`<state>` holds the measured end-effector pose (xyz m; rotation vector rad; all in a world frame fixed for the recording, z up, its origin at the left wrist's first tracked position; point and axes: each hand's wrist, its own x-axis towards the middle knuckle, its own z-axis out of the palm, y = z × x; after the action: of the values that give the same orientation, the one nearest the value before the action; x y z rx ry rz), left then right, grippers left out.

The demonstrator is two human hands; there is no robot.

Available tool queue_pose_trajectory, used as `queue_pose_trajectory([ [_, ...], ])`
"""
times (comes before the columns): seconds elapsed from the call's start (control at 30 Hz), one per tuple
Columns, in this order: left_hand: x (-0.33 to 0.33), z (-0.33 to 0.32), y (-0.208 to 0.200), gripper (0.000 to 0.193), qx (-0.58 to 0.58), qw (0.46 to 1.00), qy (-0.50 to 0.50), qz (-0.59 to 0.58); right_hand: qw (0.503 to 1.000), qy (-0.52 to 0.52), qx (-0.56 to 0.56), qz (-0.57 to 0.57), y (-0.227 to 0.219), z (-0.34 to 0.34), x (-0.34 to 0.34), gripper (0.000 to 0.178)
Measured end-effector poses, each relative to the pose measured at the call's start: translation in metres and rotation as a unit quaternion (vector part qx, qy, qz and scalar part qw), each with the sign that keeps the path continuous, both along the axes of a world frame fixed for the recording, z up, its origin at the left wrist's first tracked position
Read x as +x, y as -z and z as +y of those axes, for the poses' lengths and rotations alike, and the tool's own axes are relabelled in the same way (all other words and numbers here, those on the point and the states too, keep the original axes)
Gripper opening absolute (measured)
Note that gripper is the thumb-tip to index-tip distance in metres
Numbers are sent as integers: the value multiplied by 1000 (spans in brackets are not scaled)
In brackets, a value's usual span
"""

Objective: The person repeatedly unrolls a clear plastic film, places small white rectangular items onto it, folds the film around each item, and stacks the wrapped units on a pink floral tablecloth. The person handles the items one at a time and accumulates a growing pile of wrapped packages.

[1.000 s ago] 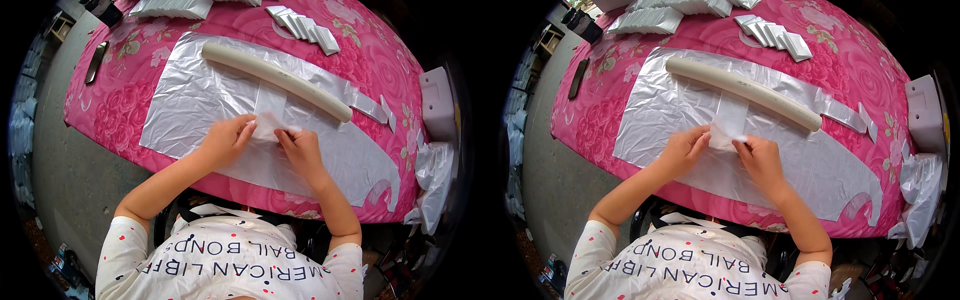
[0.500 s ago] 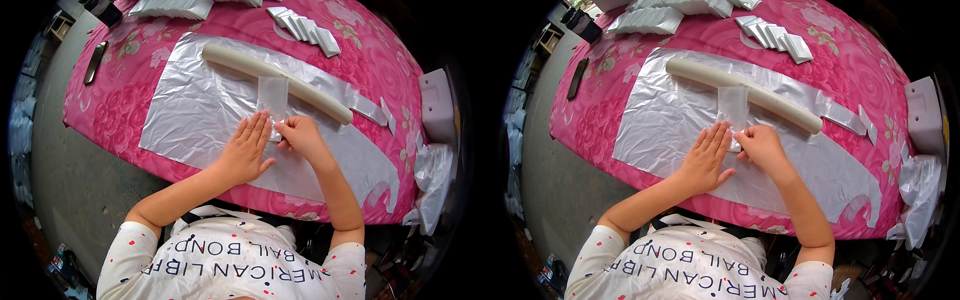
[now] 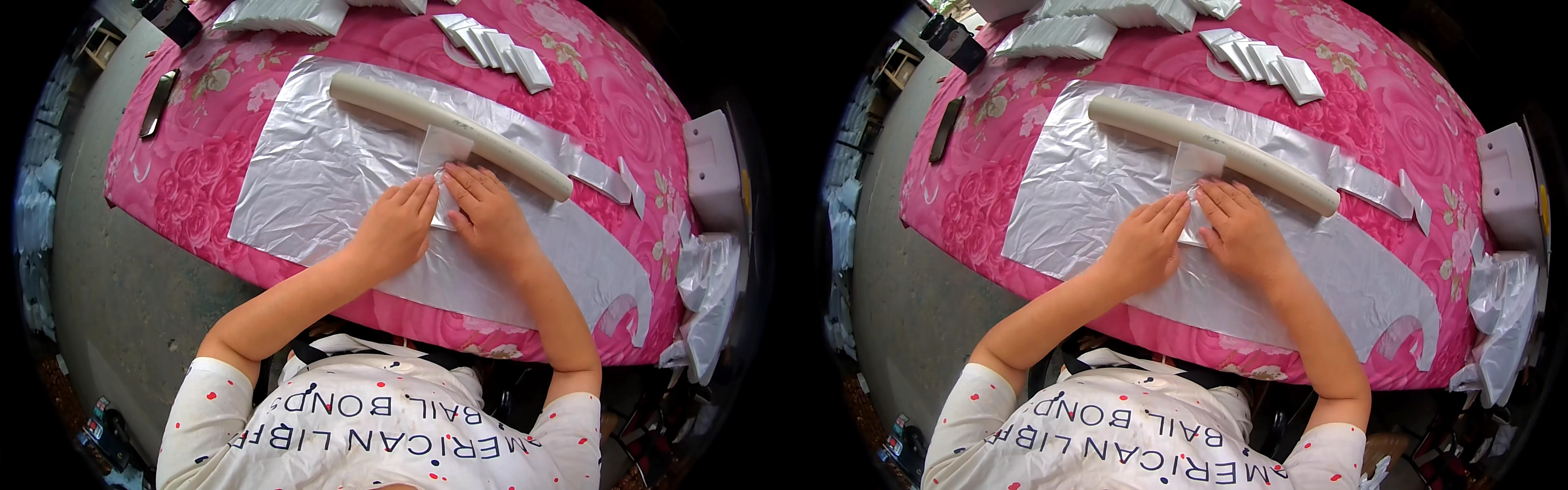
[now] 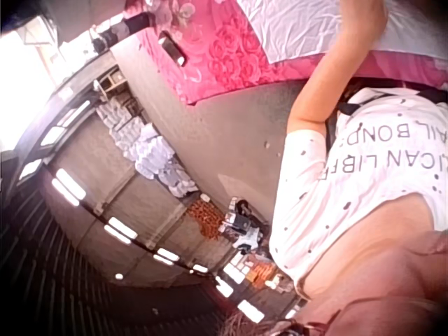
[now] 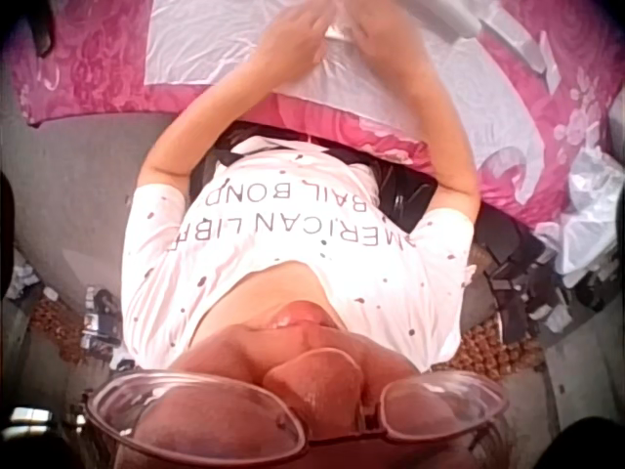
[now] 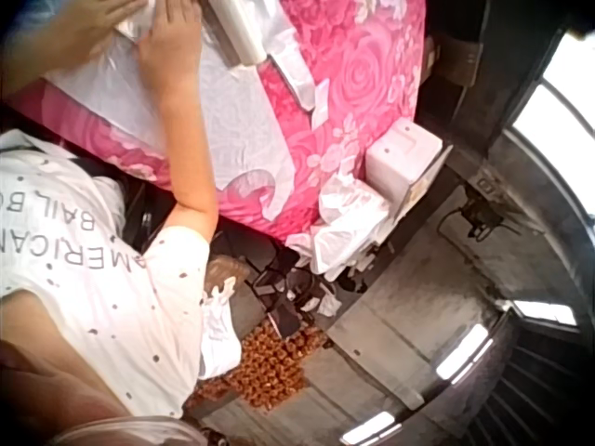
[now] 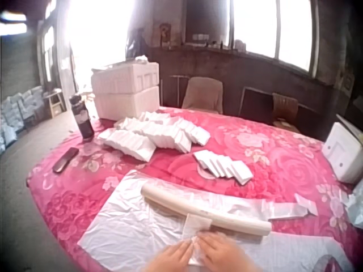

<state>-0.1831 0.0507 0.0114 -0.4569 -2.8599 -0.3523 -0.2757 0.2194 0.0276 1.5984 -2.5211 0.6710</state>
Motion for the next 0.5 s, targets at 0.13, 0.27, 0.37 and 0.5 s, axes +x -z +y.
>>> queue_pose_trajectory([
  [0.13,-7,-11,6,43,-8,999,40,35,999,-6,-51,-19,5,-2,-8,39],
  [0.27,11,-16,-2,43,59,992,105,38,995,-30,-83,-42,9,4,2,32],
  [0.37,35,-20,-9,46,100,982,154,41,992,-60,-104,-47,8,9,28,29],
  [0.5,42,-25,-5,47,129,977,168,16,989,-55,-118,-71,9,15,49,29],
])
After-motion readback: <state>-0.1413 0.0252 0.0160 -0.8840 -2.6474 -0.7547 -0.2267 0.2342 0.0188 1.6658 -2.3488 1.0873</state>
